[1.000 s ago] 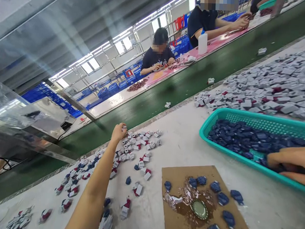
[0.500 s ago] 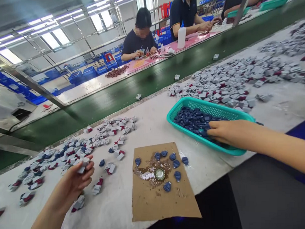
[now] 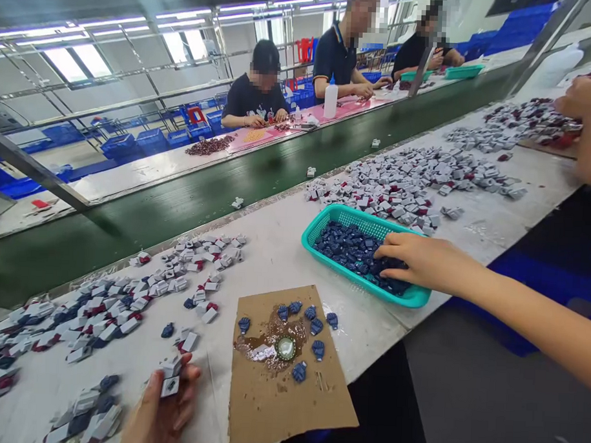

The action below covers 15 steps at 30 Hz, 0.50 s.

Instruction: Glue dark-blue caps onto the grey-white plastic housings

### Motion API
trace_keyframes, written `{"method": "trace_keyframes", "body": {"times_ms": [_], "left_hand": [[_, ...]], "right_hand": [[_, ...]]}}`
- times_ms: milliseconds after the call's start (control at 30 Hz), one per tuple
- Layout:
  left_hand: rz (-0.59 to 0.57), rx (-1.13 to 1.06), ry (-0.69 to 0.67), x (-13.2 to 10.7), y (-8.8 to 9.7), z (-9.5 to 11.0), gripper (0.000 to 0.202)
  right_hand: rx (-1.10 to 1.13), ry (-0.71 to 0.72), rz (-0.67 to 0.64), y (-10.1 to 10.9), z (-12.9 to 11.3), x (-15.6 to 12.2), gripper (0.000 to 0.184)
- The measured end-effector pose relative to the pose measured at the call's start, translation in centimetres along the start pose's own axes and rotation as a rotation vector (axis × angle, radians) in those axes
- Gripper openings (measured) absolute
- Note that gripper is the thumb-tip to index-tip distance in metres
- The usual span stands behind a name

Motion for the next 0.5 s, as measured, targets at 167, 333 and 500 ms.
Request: {"method": "trace_keyframes", "body": {"times_ms": [167,333,500], "left_hand": [[0.034,0.037,-0.049,-0.1,0.4,0.5,0.056],[-0.006,0.068,-0.036,-0.4,0.7,0.5,0.051],[-0.047,0.035,0.003,-0.6,0.1,0.8,0.056]], "right_hand": [[0.020,0.070,-0.027,0.2,-2.2,0.8,0.025],[0.012,0.049,-0.065,-0.3,-2.4,1.1,0.022],[0.019,0.066,-0.105,-0.9,-2.2,1.8,0.027]]}}
Point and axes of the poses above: each hand's wrist, its own x-axis towards the middle knuckle, its own y-axis out of the back of the hand, z = x × y, the point moved 6 cm from there along x, towards the middle knuckle, and after that the axes turned 3 degrees about -x, right-handed, at the moved point
